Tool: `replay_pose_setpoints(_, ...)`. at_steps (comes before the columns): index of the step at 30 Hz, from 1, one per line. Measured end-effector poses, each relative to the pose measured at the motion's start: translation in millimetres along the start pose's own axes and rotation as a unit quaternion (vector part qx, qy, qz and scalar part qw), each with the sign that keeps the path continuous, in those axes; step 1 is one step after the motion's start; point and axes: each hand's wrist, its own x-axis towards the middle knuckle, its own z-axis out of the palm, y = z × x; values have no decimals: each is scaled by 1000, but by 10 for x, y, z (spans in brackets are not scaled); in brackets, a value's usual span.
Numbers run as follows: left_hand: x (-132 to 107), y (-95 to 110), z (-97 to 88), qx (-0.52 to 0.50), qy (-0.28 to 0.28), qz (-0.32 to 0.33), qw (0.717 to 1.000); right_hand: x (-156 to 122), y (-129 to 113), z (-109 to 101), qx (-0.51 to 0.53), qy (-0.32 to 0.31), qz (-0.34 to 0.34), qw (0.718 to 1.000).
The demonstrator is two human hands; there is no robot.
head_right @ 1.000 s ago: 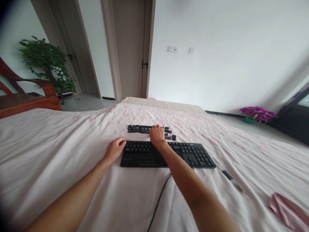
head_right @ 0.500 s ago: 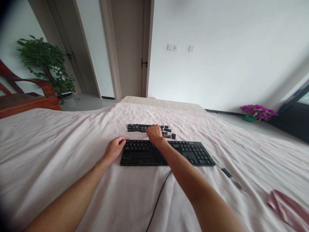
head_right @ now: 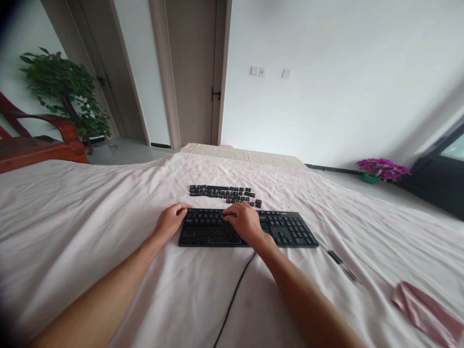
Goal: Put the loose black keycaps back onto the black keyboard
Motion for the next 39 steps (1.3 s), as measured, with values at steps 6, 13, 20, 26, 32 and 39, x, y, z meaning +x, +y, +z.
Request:
replay_pose_setpoints(6,-8,12,-9,2,1,4,1000,-184,0,75,-26,1,-23,999)
replay_pose_setpoints(13,-17,8,-12,3,-1,5,1000,-190,-83,38,-78,-33,-55,995)
replay_pose_setpoints(20,-17,6,-11,3,0,9,1000,-197,-103,18,-86,-37,-73,993)
replay_pose_setpoints(26,-6,-15,3,2,3,10,1000,-194,-111,25,-89,-28,-84,992)
replay_pose_setpoints(32,-8,-17,5,4,2,10,1000,-193,-104,42,-77,-23,-84,993)
replay_pose_setpoints(39,-16,19,-18,3,2,2,1000,-231,-63,84,-60,-17,-62,996)
